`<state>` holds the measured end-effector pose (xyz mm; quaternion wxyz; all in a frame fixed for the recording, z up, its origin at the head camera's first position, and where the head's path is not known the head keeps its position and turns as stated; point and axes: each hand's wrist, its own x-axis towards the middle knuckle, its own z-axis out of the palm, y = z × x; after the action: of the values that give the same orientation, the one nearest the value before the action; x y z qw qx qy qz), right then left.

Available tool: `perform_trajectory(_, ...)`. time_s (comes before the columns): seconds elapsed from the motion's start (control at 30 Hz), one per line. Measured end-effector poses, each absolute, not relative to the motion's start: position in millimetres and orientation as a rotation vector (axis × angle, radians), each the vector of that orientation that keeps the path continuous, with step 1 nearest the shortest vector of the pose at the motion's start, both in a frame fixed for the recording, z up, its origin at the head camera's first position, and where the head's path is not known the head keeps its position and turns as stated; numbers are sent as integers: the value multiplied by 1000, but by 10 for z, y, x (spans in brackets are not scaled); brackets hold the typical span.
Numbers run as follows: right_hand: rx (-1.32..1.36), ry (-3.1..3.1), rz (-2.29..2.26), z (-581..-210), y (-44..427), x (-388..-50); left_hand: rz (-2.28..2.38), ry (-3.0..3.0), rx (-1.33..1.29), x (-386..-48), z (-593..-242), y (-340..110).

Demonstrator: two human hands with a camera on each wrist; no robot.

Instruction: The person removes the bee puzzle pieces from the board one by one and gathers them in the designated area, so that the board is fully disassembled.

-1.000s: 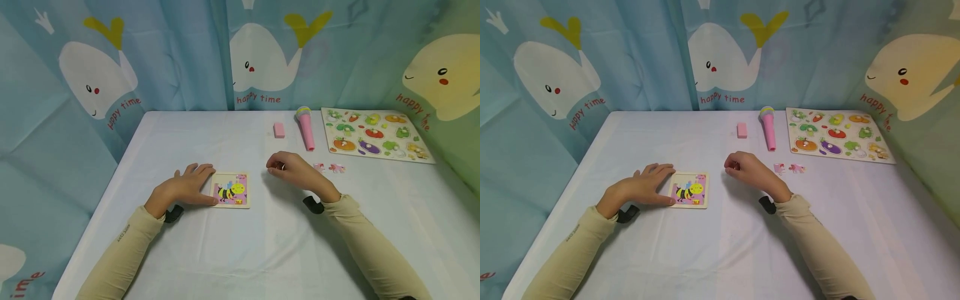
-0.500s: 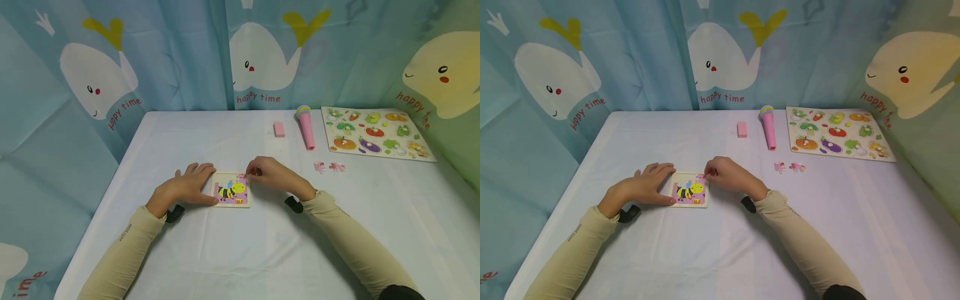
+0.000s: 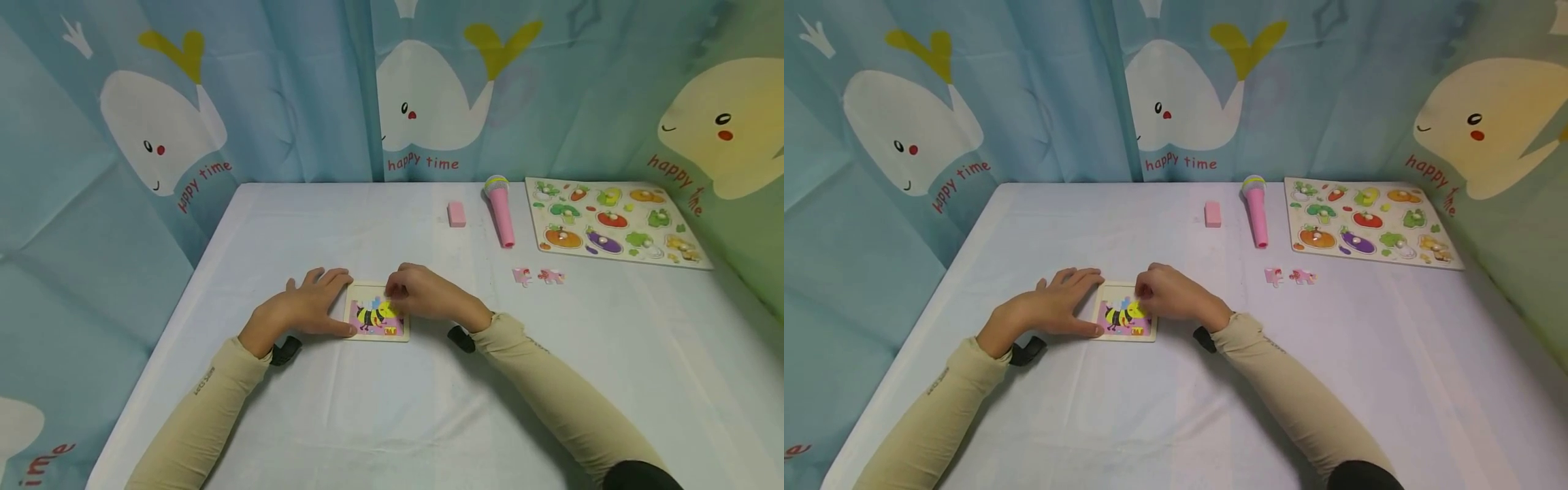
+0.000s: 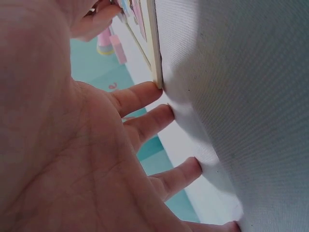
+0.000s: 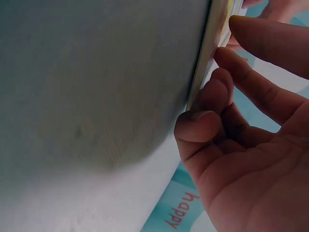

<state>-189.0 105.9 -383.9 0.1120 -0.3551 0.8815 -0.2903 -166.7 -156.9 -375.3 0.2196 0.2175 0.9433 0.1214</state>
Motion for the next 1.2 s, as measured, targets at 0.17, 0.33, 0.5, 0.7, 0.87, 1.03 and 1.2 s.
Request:
perform_trajectory(0.17,-1032,2595,-845,-3841,1032,-1862,338,2611,606,-1658,-3746,-1563)
perform_trajectory(0.33,-1001,2602,-853,-3854,1018,-1848,339,2616,618,-1660,-3759,-1573)
perform_trajectory(0.5,-979,2605,-892,-3877,1014,-1827,341,2617,606,-1664,-3780,-1585)
perform_trajectory(0.7,-998,2615,-930,-3887,1008,-1809,342,2620,603,-1662,-3781,-1588)
perform_trajectory(0.87,-989,2627,-895,-3859,1019,-1807,361,2614,605,-1653,-3760,-1582)
perform_trajectory(1.03,-944,2658,-898,-3826,1032,-1826,354,2617,604,-1655,-3756,-1575)
perform_trajectory(1.2,-931,2666,-954,-3793,1059,-1838,346,2616,608,-1663,-3755,-1577)
